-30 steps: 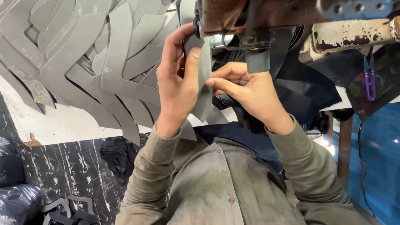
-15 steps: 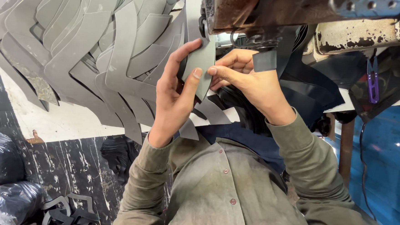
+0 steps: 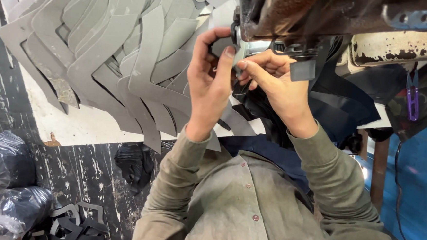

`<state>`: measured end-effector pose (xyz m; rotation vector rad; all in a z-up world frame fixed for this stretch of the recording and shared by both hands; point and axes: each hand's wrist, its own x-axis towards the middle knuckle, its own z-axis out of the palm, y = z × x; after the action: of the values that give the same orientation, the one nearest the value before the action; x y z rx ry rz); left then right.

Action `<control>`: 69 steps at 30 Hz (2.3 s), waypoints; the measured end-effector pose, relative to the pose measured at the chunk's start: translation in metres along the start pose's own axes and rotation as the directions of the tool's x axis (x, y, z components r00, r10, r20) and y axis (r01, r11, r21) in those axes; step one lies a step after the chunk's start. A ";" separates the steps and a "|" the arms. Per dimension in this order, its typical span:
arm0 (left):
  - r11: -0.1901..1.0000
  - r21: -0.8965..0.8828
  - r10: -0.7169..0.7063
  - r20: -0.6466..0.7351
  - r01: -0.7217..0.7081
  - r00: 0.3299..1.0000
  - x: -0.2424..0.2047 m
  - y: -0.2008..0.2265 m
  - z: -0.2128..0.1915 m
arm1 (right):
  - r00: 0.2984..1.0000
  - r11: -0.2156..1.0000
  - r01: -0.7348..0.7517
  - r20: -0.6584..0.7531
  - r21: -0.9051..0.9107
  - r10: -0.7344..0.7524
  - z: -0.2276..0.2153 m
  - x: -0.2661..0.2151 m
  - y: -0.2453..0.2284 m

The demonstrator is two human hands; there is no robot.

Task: The person feeds pre-cut shoe upper components through an industrial machine for stitching or processing.

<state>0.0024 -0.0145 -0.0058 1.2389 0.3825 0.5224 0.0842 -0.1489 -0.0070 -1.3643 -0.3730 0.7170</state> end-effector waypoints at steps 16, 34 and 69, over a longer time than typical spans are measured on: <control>0.956 0.269 0.174 -0.187 -0.120 0.967 -0.002 -0.007 -0.018 | 0.984 0.298 -0.138 -0.166 -0.944 -0.070 -0.088 -0.084 0.000; 0.997 0.055 -0.030 -0.421 0.058 0.907 -0.069 0.081 -0.137 | 0.939 0.830 -0.208 -0.344 -0.518 0.021 -0.025 -0.086 -0.039; 0.981 -0.052 -0.165 0.294 0.188 0.942 -0.044 0.040 -0.019 | 0.837 0.721 0.041 0.418 -0.692 0.353 0.016 -0.070 -0.035</control>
<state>-0.0508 -0.0146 0.0272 1.1707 0.2202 0.1958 0.0316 -0.1846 0.0410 -1.9014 -1.0541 1.1869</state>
